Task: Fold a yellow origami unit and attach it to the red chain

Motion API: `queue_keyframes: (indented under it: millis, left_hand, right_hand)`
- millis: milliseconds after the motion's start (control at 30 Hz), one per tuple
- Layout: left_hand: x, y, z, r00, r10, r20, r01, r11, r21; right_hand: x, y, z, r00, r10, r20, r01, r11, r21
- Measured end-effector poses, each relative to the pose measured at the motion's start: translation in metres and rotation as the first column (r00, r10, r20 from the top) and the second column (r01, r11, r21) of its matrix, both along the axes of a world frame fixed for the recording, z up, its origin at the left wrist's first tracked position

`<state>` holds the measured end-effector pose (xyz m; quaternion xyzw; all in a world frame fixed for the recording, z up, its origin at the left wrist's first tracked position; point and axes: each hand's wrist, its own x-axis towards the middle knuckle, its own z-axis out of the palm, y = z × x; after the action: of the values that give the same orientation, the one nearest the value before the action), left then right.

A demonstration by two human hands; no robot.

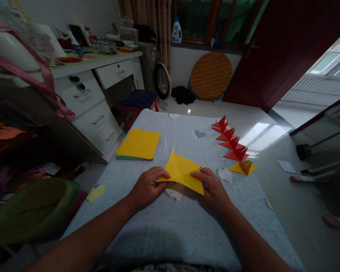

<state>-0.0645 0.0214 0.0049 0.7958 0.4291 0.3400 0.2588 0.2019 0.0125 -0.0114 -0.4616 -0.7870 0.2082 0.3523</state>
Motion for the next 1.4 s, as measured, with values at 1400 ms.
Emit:
queue_keyframes:
  millis: [1400]
  left_hand:
    - [0.004, -0.002, 0.005, 0.992, 0.115, 0.044, -0.092, 0.929, -0.359]
  right_hand:
    - [-0.009, 0.001, 0.015, 0.999, 0.016, 0.04, -0.007, 0.979, -0.206]
